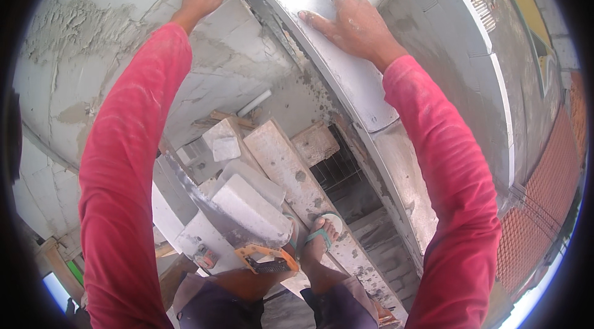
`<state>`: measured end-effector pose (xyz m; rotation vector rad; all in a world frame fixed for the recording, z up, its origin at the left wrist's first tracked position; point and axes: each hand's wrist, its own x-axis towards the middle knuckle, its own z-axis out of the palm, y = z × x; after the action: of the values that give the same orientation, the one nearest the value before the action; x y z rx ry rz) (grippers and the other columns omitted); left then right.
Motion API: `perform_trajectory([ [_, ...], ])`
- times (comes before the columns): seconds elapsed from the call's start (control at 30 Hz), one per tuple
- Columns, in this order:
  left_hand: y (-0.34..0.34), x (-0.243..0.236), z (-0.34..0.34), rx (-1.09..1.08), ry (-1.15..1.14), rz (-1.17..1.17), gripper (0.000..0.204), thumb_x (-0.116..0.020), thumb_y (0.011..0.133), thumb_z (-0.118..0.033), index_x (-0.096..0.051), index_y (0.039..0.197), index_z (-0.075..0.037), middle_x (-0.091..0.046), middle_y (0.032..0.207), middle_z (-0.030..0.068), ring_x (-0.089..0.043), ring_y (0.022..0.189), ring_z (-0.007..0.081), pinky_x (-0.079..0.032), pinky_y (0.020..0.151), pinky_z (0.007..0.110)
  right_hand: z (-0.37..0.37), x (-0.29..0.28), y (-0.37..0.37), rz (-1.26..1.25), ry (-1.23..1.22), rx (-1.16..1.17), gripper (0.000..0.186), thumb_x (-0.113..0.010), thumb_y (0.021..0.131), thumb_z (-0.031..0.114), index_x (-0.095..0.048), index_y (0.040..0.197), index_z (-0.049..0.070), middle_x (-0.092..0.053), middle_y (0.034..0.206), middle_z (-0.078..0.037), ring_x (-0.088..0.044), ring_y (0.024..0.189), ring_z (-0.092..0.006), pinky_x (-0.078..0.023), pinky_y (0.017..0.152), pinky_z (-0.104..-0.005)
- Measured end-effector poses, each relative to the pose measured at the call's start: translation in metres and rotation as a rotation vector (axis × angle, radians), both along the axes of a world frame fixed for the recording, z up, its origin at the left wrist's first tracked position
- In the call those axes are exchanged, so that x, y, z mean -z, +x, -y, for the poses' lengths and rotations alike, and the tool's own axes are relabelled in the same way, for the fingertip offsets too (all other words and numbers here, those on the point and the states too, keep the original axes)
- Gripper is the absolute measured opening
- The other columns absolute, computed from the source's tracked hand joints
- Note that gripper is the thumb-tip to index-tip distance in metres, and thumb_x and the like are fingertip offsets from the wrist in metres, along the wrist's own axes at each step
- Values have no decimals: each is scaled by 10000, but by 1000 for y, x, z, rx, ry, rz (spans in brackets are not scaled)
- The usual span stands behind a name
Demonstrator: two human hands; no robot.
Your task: The person applies mortar to white rectangular tiles using a trowel and places them onto a curved wall section. The person repeatedly scoops mortar from a bucket, spreads it on the tile, and presses the tile into position on the wall.
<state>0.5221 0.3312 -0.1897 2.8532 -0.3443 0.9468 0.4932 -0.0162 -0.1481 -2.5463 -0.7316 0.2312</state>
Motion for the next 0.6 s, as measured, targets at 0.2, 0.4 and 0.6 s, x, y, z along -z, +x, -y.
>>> perform_trajectory([
  [0.2,8,2,8,-225,-551,-80,476,-662,914,-225,-598,1292,57,-645,1214,255,-600,1136,407,-481,993,455,-37,11,9,267,-13,-99,912,-674,930,585,-307,1573,52,-590,1307,-352,-646,1144,-481,-527,997,-521],
  [0.4,16,-9,11,-138,-1016,-194,526,-696,892,-220,-606,1346,30,-673,1286,209,-625,1203,293,-481,1021,385,-50,7,12,187,-154,-129,929,-721,921,508,-256,1589,60,-517,1392,-359,-580,1231,-501,-489,1054,-532],
  [0.6,34,-31,9,-542,-793,-418,525,-746,860,-302,-672,1253,38,-714,1187,226,-679,1100,339,-531,914,427,-53,20,24,283,-74,-201,883,-680,937,555,-320,1571,57,-559,1355,-351,-591,1218,-502,-493,1054,-532],
])
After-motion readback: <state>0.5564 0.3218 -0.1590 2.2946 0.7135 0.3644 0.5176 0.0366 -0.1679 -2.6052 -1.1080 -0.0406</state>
